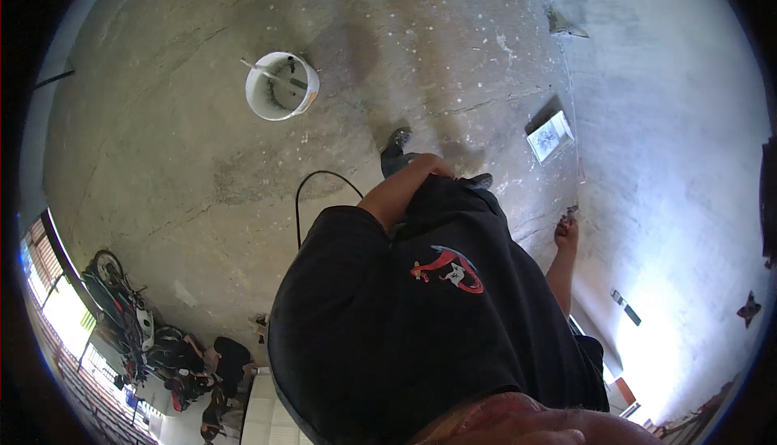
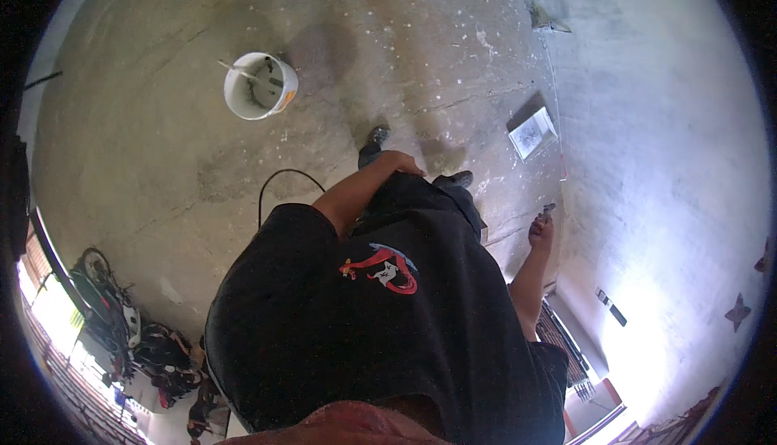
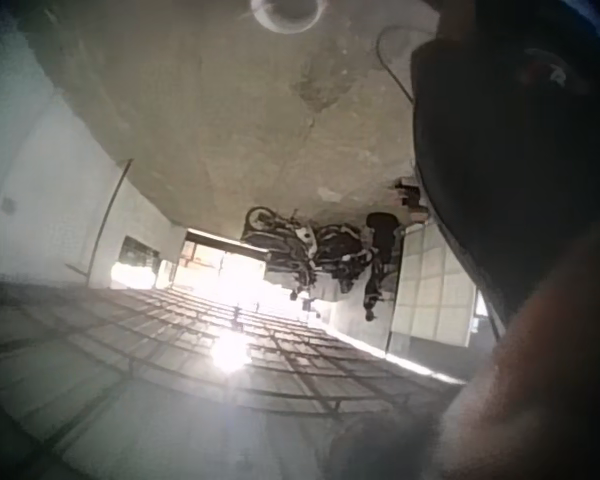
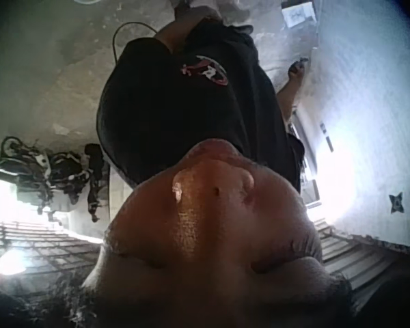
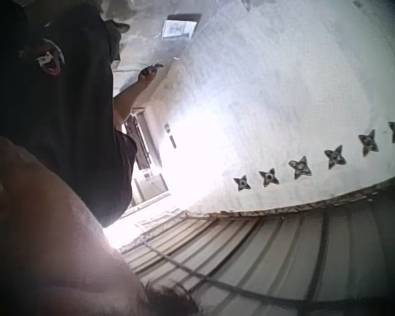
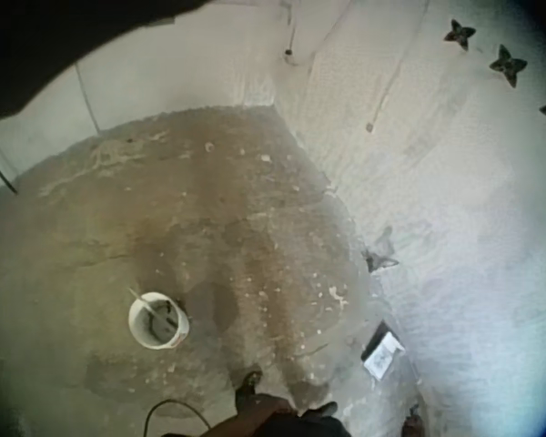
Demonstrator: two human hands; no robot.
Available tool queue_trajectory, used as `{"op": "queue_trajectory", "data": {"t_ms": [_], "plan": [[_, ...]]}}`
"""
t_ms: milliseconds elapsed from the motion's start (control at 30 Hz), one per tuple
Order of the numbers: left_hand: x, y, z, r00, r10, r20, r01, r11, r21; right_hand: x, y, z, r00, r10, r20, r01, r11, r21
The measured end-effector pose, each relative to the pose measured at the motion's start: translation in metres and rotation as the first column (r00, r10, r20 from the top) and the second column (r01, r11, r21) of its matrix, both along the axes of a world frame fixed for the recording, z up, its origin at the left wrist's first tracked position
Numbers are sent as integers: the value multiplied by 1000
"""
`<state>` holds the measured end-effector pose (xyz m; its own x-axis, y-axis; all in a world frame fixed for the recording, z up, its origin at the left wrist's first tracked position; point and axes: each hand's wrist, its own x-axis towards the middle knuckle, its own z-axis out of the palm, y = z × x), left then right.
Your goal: The person is painting a wall using a paint roller.
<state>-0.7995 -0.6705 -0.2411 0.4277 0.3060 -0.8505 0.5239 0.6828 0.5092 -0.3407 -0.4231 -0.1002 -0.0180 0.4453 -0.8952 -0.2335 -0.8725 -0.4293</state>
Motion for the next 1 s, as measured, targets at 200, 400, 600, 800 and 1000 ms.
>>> {"op": "queue_trajectory", "data": {"t_ms": [200,400,600,800,1000], "plan": [[29,-38,-60,989,90,120,-75,990,-122,-50,-7,35,999,13,38,-16,996,84],[28,-5,-59,977,48,210,-6,980,-198,-45,-13,53,995,-89,48,80,981,176],[41,38,-141,927,-374,16,323,823,468,-30,-14,43,982,-175,-77,191,926,325],[71,145,-99,886,-434,-163,461,789,407,8,-22,69,974,-214,69,102,694,713],[99,207,-43,915,-340,-215,388,887,250,103,14,2,855,-158,495,-151,836,527]]}}
